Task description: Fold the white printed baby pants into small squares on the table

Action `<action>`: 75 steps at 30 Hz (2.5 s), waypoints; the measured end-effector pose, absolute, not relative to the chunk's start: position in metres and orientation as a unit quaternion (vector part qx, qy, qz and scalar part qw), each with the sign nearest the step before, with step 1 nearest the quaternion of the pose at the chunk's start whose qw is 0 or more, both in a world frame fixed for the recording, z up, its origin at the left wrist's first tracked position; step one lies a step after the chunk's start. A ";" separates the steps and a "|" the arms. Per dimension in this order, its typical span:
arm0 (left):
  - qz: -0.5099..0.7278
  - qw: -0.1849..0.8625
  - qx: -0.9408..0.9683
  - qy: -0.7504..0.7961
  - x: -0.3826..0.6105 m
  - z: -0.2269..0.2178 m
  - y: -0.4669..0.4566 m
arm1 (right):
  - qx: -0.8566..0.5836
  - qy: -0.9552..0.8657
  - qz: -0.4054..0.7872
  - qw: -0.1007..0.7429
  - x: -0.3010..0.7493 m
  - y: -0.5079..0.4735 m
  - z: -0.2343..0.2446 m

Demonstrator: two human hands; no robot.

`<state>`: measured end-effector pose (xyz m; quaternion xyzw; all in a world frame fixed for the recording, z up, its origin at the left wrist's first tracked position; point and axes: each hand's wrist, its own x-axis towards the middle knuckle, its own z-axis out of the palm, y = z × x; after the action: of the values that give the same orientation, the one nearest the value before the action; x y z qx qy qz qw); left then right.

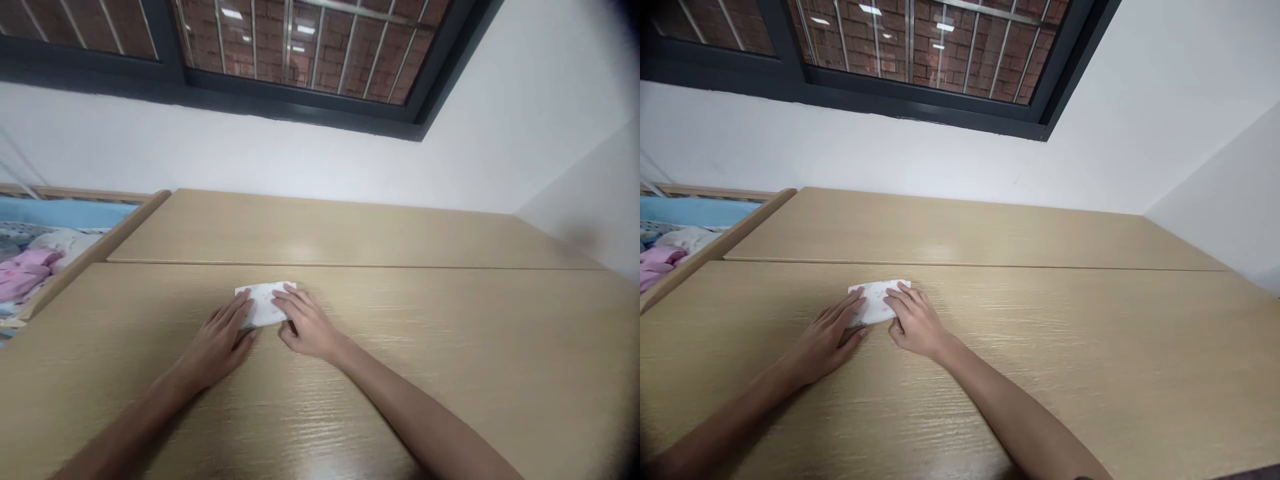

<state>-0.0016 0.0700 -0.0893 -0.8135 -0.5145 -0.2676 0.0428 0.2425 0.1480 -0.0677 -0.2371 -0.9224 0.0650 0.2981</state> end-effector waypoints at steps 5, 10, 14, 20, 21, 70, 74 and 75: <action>-0.322 0.083 -0.804 -0.493 0.000 -0.085 0.072 | -0.178 -0.900 0.010 0.398 0.240 0.148 -0.067; -0.374 0.074 -0.819 -0.429 -0.004 -0.070 0.065 | -0.117 -0.844 0.034 0.523 0.240 0.140 -0.062; -0.425 0.022 -0.775 -0.467 -0.003 -0.061 0.053 | -0.169 -0.810 0.167 0.537 0.240 0.136 -0.063; -0.445 -0.271 -0.563 -0.642 0.016 -0.040 0.045 | -0.296 -0.716 0.375 0.509 0.234 0.135 -0.070; -0.438 -0.322 -0.541 -0.641 0.021 -0.037 0.045 | -0.316 -0.684 0.414 0.511 0.232 0.136 -0.071; -0.275 -0.018 -0.802 -0.530 0.044 -0.067 0.019 | -0.309 -0.905 0.143 0.256 0.245 0.167 -0.058; -0.291 -0.027 -0.750 -0.593 0.034 -0.067 0.027 | -0.333 -0.882 0.148 0.299 0.246 0.165 -0.057; -0.292 -0.033 -0.739 -0.606 0.032 -0.067 0.029 | -0.334 -0.881 0.148 0.302 0.246 0.165 -0.057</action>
<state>0.0316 0.0292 -0.0669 -0.7392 -0.6059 -0.2923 -0.0328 0.2461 0.1646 -0.0570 -0.3341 -0.8806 0.1478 0.3019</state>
